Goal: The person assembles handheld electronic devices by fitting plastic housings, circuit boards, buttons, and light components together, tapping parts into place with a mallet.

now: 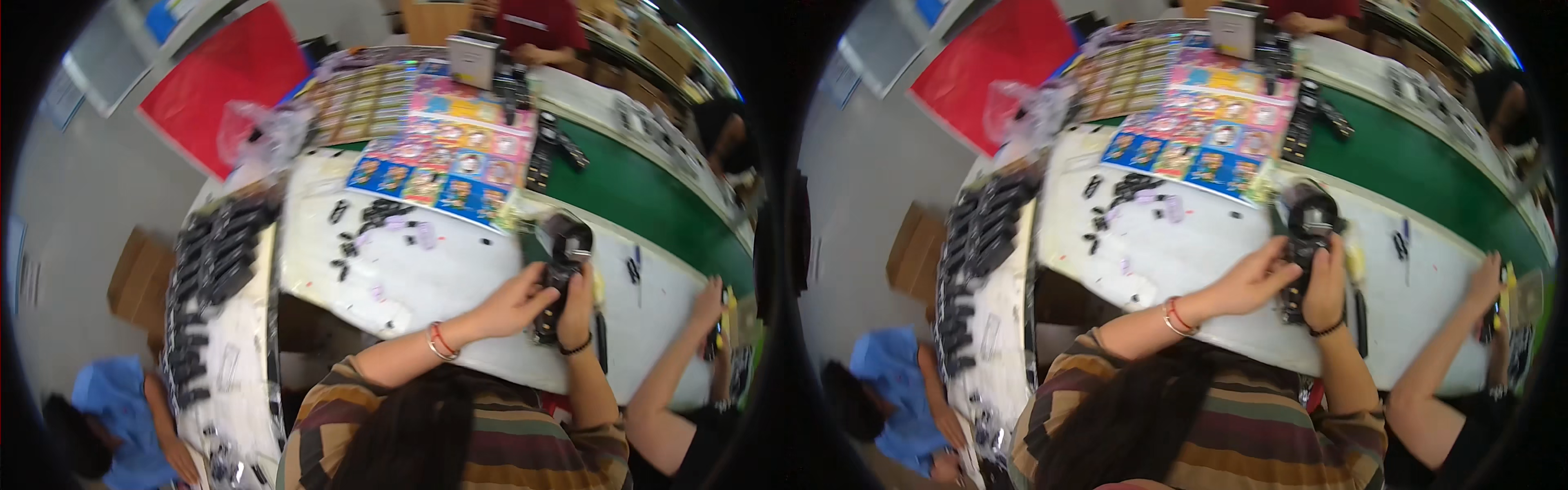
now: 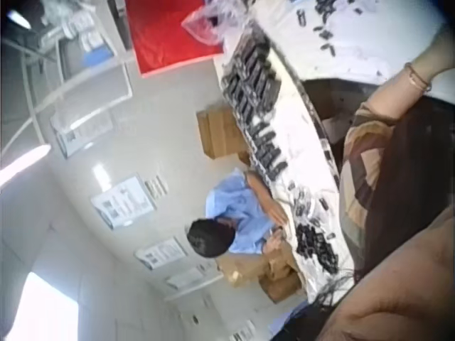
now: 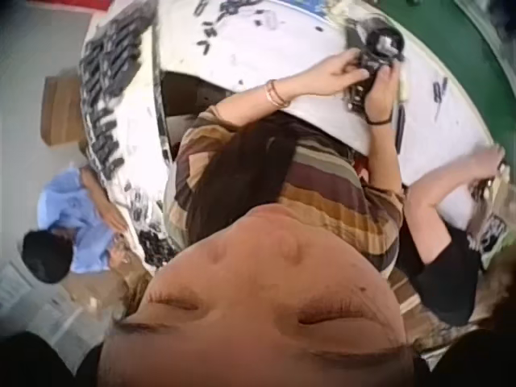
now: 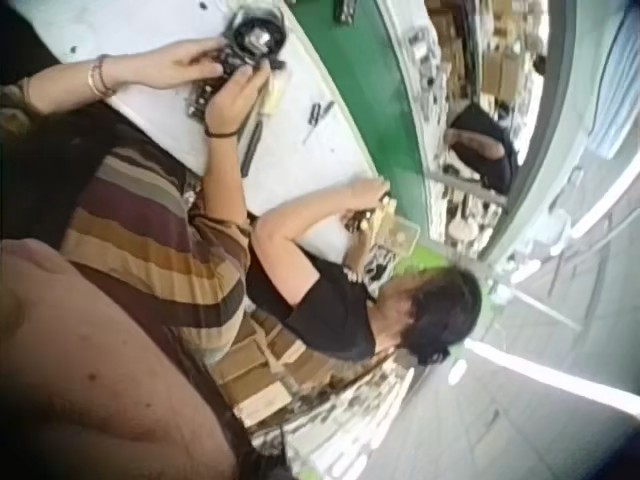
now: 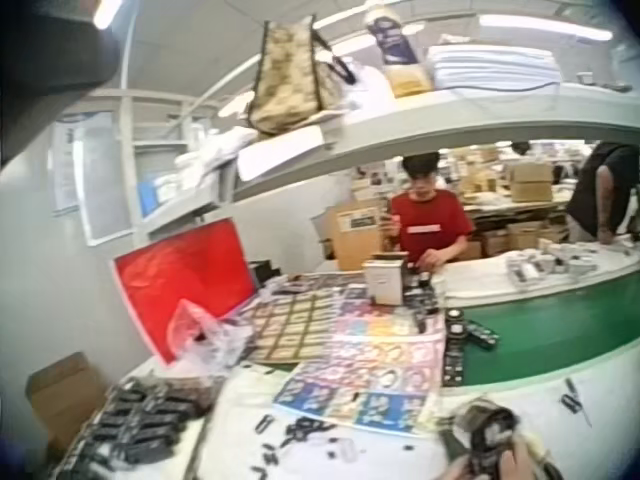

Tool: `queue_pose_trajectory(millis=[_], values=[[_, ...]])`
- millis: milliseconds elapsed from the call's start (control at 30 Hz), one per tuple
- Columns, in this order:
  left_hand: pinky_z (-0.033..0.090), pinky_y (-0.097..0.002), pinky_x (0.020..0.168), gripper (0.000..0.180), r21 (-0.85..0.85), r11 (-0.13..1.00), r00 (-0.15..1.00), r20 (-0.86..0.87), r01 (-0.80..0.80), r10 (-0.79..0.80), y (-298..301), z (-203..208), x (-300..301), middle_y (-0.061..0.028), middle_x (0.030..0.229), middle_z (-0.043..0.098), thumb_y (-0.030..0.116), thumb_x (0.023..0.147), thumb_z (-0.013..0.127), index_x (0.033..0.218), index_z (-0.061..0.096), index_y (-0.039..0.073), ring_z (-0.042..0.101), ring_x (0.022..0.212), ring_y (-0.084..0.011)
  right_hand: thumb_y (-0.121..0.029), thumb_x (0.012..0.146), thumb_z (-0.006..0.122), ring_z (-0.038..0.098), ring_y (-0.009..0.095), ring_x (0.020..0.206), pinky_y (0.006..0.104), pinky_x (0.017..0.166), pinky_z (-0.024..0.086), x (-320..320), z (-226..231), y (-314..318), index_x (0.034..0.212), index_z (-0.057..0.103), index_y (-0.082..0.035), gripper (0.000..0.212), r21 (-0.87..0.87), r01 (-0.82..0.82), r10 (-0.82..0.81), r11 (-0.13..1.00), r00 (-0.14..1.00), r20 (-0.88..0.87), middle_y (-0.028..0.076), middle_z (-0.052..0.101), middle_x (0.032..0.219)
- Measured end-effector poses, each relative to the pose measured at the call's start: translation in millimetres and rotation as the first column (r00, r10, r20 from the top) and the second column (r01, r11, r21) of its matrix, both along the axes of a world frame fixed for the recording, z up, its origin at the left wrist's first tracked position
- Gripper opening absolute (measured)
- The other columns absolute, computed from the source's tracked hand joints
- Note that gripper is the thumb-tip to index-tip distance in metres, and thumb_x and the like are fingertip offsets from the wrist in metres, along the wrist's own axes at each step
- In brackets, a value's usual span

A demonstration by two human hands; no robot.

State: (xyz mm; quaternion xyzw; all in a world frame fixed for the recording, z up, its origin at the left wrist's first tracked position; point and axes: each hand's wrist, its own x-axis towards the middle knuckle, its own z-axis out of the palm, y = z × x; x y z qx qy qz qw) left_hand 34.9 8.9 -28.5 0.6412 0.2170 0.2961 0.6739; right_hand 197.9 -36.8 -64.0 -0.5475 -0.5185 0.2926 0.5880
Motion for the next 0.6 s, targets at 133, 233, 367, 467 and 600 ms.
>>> queue_pose_trajectory(millis=[133, 233, 367, 467, 600], values=[[0.046, -0.0229, 0.073, 0.036, -0.094, 0.981, 0.955, 0.230, -0.172, 0.189, -10.5, -16.0, -19.5, -0.0001, 0.093, 0.054, 0.018, 0.099, 0.052, 0.129, 0.041, 0.000, 0.051, 0.083, -0.0049, -0.046, 0.102, 0.029, 0.060, 0.018, 0.090, 0.0287, 0.087, 0.044, -8.2, 7.9, -0.5, 0.136, 0.032, 0.005, 0.061, 0.114, -0.241, 0.248, 0.964, 0.968, -0.045, 0.015, 0.063, 0.099], [0.050, -0.0270, 0.080, 0.035, -0.233, 0.864, 0.885, 0.031, -0.446, 0.465, -9.4, -9.9, -79.8, -0.0044, 0.107, 0.061, 0.027, 0.102, 0.045, 0.129, 0.047, 0.005, 0.060, 0.095, -0.0102, -0.049, 0.102, 0.024, 0.047, 0.011, 0.058, 0.0228, 0.060, 0.037, -1.5, 17.0, 2.0, 0.129, 0.040, 0.003, 0.061, 0.132, -0.287, 0.289, 0.949, 0.957, -0.001, 0.006, 0.056, 0.064], [0.053, -0.0354, 0.080, 0.038, -0.273, 0.451, 0.440, 0.105, -0.850, 0.892, -6.9, -13.6, -181.1, -0.0142, 0.108, 0.067, 0.028, 0.101, 0.037, 0.118, 0.056, 0.000, 0.065, 0.091, -0.0205, -0.048, 0.102, 0.026, 0.049, 0.011, 0.060, 0.0240, 0.059, 0.038, 6.0, 24.0, 0.2, 0.126, 0.043, 0.004, 0.059, 0.146, -0.254, 0.252, 0.956, 0.967, 0.032, 0.007, 0.057, 0.067], [0.054, -0.0364, 0.067, 0.042, -0.384, 0.052, -0.011, 0.160, -0.922, 0.987, -21.2, -33.1, -260.8, -0.0167, 0.096, 0.068, 0.037, 0.098, 0.038, 0.106, 0.059, 0.001, 0.065, 0.080, -0.0266, -0.050, 0.101, 0.029, 0.051, 0.012, 0.060, 0.0238, 0.060, 0.040, 5.4, 26.7, -9.5, 0.122, 0.048, 0.004, 0.061, 0.155, -0.298, 0.287, 0.942, 0.954, 0.084, 0.007, 0.058, 0.068], [0.055, -0.0391, 0.069, 0.036, -0.464, -0.245, -0.373, 0.207, -0.851, 0.904, -67.7, -33.4, -340.6, -0.0139, 0.092, 0.063, 0.031, 0.095, 0.039, 0.102, 0.055, 0.000, 0.063, 0.070, -0.0296, -0.037, 0.102, 0.038, 0.055, 0.013, 0.061, 0.0251, 0.059, 0.046, -1.4, 28.2, -7.6, 0.116, 0.055, 0.004, 0.047, 0.131, -0.416, 0.403, 0.900, 0.908, 0.115, 0.009, 0.061, 0.070]])
